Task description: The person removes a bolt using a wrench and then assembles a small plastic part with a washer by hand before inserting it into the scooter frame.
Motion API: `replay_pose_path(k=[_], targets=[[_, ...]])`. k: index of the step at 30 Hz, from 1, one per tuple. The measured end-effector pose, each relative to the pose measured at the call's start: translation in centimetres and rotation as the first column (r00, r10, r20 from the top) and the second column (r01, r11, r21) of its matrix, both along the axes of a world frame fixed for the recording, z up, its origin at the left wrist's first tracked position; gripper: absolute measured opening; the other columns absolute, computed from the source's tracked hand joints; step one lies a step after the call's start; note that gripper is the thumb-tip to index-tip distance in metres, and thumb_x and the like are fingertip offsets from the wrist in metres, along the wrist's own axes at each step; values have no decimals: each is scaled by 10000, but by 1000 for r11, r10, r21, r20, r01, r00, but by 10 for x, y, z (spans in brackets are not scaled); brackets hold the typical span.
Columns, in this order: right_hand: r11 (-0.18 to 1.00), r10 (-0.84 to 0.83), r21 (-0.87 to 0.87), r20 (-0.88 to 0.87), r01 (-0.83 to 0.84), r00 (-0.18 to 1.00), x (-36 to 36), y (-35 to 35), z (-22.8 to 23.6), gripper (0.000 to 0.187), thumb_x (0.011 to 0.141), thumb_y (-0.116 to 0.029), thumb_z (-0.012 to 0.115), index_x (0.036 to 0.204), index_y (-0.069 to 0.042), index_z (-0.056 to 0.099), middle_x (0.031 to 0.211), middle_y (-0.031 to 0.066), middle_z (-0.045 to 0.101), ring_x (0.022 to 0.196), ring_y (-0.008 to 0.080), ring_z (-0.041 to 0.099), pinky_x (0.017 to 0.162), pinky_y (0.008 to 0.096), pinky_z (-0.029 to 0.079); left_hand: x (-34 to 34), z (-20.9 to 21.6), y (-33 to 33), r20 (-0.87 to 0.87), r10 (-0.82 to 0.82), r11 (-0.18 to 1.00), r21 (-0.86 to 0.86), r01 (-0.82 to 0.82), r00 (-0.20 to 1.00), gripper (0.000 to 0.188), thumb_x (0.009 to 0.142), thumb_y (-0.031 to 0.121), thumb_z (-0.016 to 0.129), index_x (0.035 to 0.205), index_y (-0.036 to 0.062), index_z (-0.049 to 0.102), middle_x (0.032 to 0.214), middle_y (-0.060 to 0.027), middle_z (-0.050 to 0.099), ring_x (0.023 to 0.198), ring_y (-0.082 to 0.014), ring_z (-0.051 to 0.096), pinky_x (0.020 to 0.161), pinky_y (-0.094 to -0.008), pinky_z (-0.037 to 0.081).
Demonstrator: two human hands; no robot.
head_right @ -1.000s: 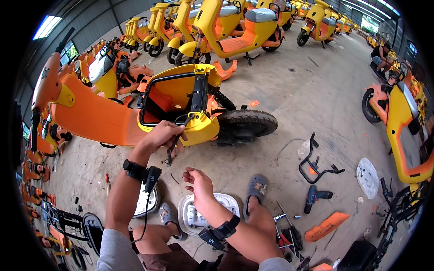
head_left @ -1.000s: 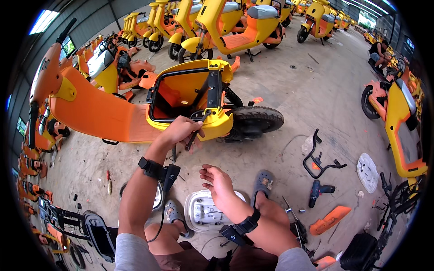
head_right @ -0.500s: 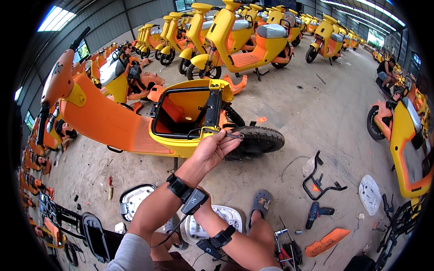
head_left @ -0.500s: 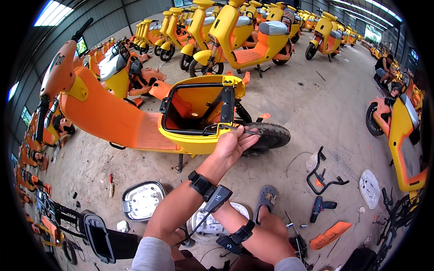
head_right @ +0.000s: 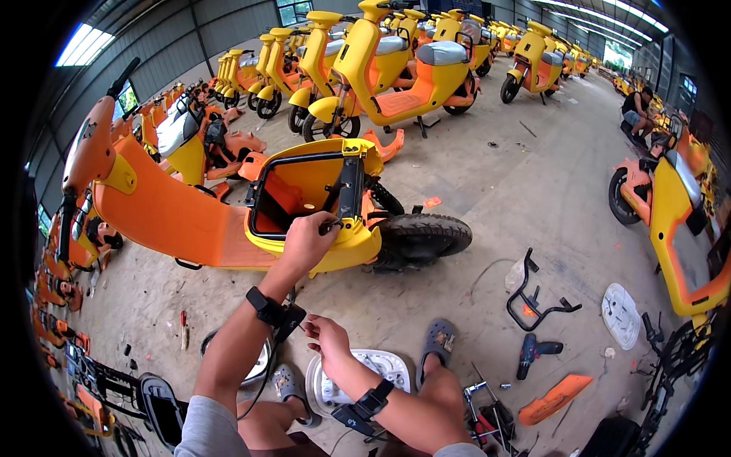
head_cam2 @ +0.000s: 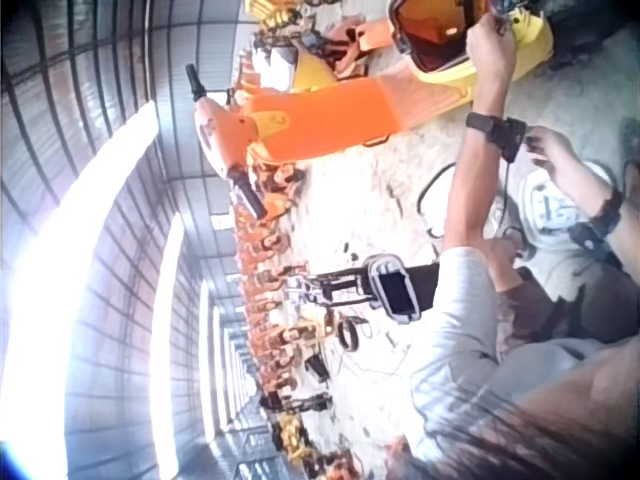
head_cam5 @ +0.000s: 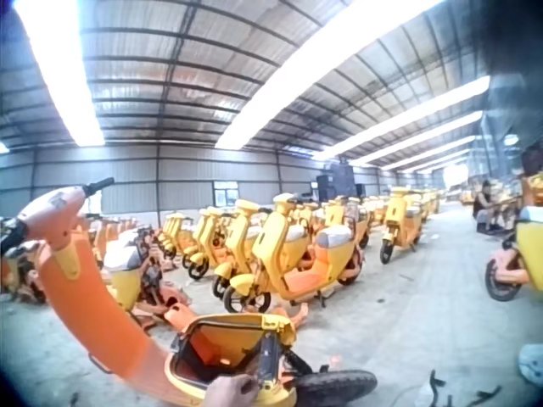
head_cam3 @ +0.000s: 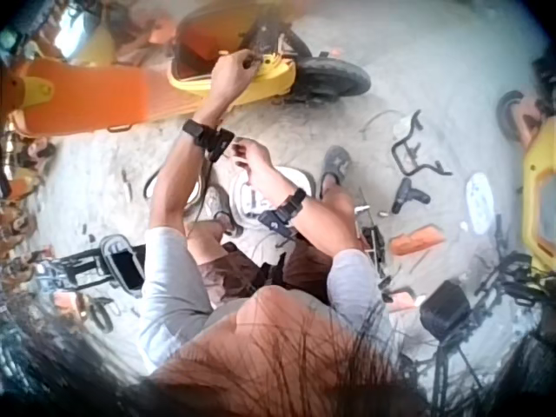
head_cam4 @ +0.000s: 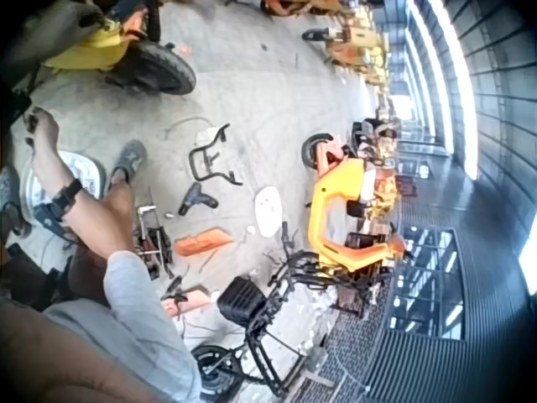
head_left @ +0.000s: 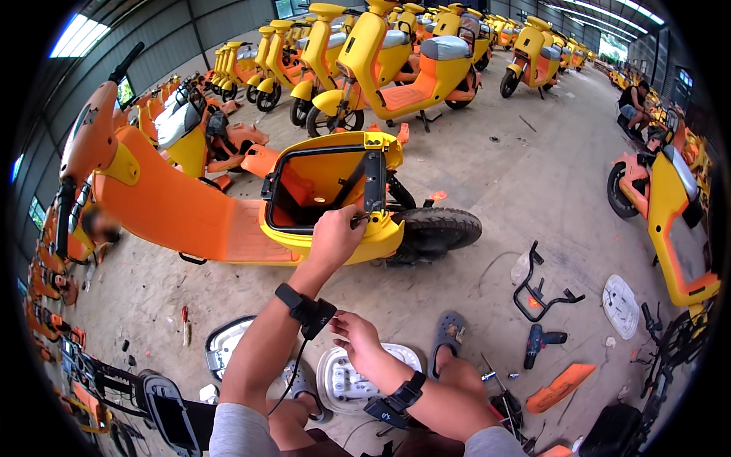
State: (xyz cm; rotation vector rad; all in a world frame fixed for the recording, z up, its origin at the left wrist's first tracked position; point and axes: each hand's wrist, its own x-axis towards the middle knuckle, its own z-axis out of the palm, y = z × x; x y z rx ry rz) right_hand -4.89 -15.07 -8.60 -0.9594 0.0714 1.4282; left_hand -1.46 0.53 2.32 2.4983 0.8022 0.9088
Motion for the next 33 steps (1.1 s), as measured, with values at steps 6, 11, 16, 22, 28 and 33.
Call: replay_pose_path(k=[6, 11, 16, 22, 28, 33], targets=[[1000, -7, -3, 6, 7, 1000, 1, 3, 5, 137, 912, -163, 543, 1002, -83, 609, 912, 36, 643, 871, 164, 597, 761, 337, 440, 4, 2, -2, -181, 39, 992, 128, -16, 983, 212, 761, 128, 669, 950, 44, 715, 812, -196, 682, 774, -374, 654, 746, -440, 531], [1000, 2, 1, -4, -2, 1000, -4, 5, -2, 131, 906, -171, 541, 979, -93, 618, 905, 25, 653, 856, 148, 598, 753, 328, 440, 7, 7, -4, -221, 77, 988, 145, -45, 972, 202, 749, 106, 658, 930, 26, 700, 787, -198, 674, 767, -387, 649, 734, -454, 527], [1000, 5, -9, -10, -5, 1000, -4, 8, -10, 167, 898, -173, 520, 992, -101, 637, 899, 8, 672, 825, 119, 597, 746, 312, 443, 11, 4, -9, -187, 110, 986, 145, -84, 976, 187, 743, 92, 651, 917, 40, 695, 775, -205, 667, 758, -400, 642, 727, -461, 523], [999, 35, 23, 21, -36, 999, -2, 5, -6, 207, 905, -183, 499, 1019, -104, 653, 937, -2, 670, 850, 117, 593, 753, 305, 439, 6, 12, 1, -260, -33, 981, 178, 82, 965, 207, 741, 66, 633, 940, 56, 689, 766, -208, 660, 756, -399, 639, 726, -468, 519], [998, 39, 39, 28, -40, 999, -2, 4, -9, 226, 906, -193, 491, 1037, -118, 658, 941, -12, 664, 849, 109, 589, 752, 293, 432, 12, 26, 1, -424, 10, 917, 366, 161, 906, 131, 736, 68, 604, 847, 18, 652, 685, -206, 625, 699, -389, 638, 662, -467, 520], [999, 34, 31, 28, -35, 999, 0, 4, -7, 234, 912, -197, 487, 1050, -116, 657, 935, -19, 662, 832, 100, 586, 745, 287, 433, 14, 24, -1, -447, 73, 909, 397, 125, 892, 106, 768, 99, 607, 833, 16, 619, 736, -205, 639, 708, -381, 642, 642, -465, 516]])
